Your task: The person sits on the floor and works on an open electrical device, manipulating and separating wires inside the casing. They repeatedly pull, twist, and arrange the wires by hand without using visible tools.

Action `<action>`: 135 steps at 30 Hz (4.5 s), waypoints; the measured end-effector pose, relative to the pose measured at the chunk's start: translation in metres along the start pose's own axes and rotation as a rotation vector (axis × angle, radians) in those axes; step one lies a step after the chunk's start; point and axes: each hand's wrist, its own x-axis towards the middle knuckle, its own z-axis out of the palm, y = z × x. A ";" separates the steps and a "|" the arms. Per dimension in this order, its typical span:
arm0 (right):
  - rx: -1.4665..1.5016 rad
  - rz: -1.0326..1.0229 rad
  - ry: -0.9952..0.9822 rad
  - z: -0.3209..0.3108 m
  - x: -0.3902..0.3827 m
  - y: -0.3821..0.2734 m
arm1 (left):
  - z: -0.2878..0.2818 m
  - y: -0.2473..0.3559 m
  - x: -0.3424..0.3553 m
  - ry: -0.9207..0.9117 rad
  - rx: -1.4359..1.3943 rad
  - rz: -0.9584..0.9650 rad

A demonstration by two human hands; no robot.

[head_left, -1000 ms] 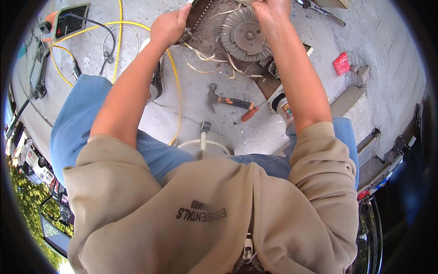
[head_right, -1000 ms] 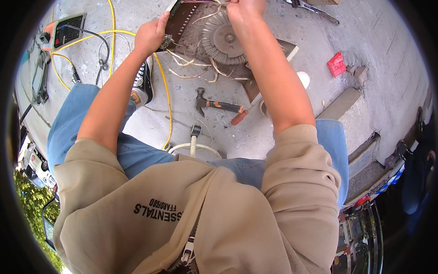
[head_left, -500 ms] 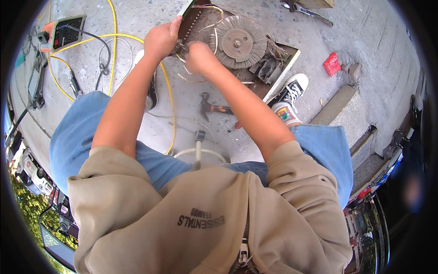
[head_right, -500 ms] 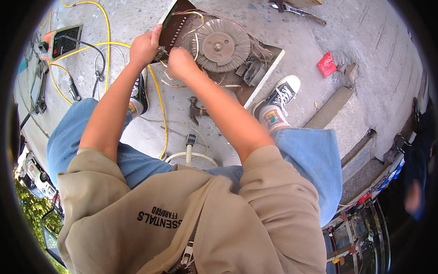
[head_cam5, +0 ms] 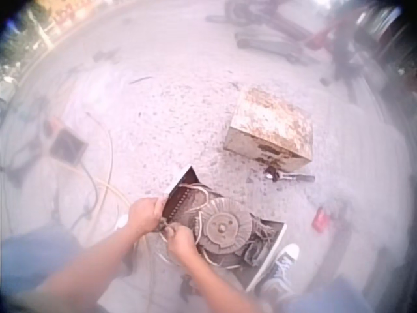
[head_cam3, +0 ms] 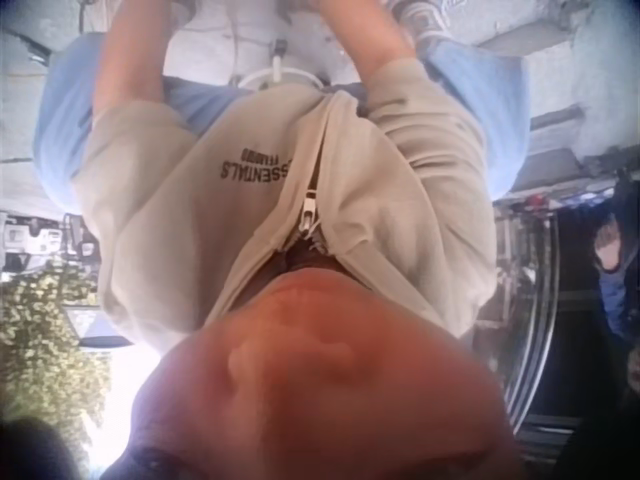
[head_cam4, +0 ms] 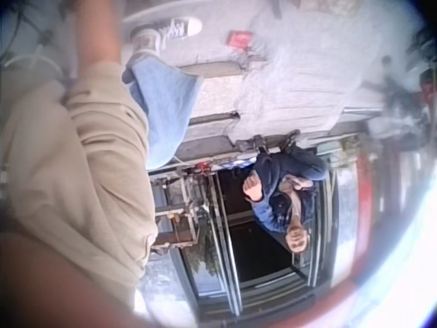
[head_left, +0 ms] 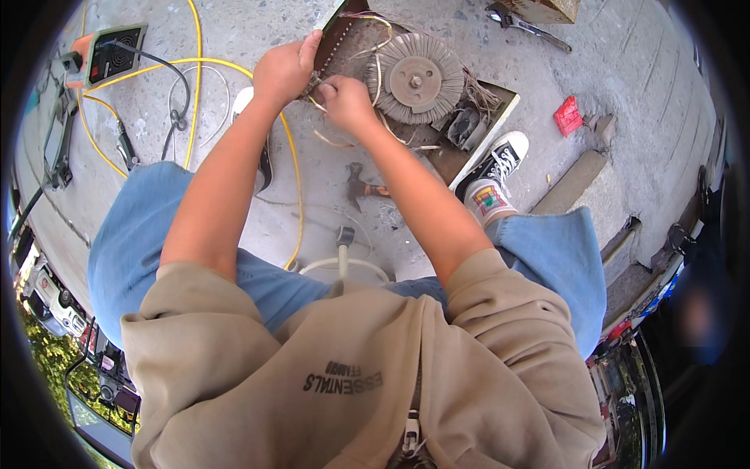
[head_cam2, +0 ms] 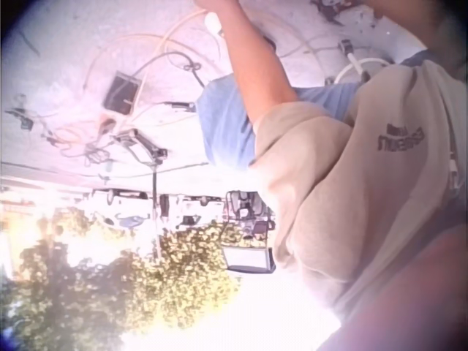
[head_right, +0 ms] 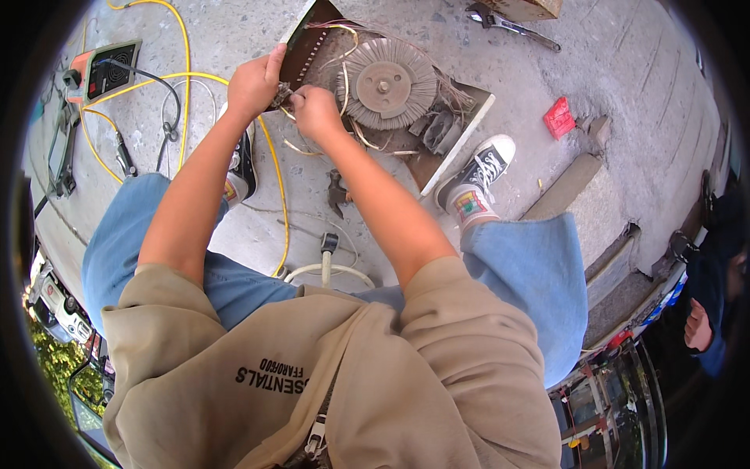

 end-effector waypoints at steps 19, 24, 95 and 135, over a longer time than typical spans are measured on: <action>0.270 -0.034 0.024 0.001 -0.001 0.008 | -0.004 -0.004 0.004 -0.008 0.020 -0.019; 0.020 -0.264 0.201 0.003 -0.009 0.014 | -0.004 -0.004 0.003 -0.003 0.000 -0.002; -0.326 -0.299 0.110 0.032 -0.028 0.009 | 0.005 0.009 -0.005 0.034 0.065 -0.005; -0.158 -0.242 0.162 0.016 -0.031 -0.008 | 0.004 0.007 -0.006 0.015 0.096 0.007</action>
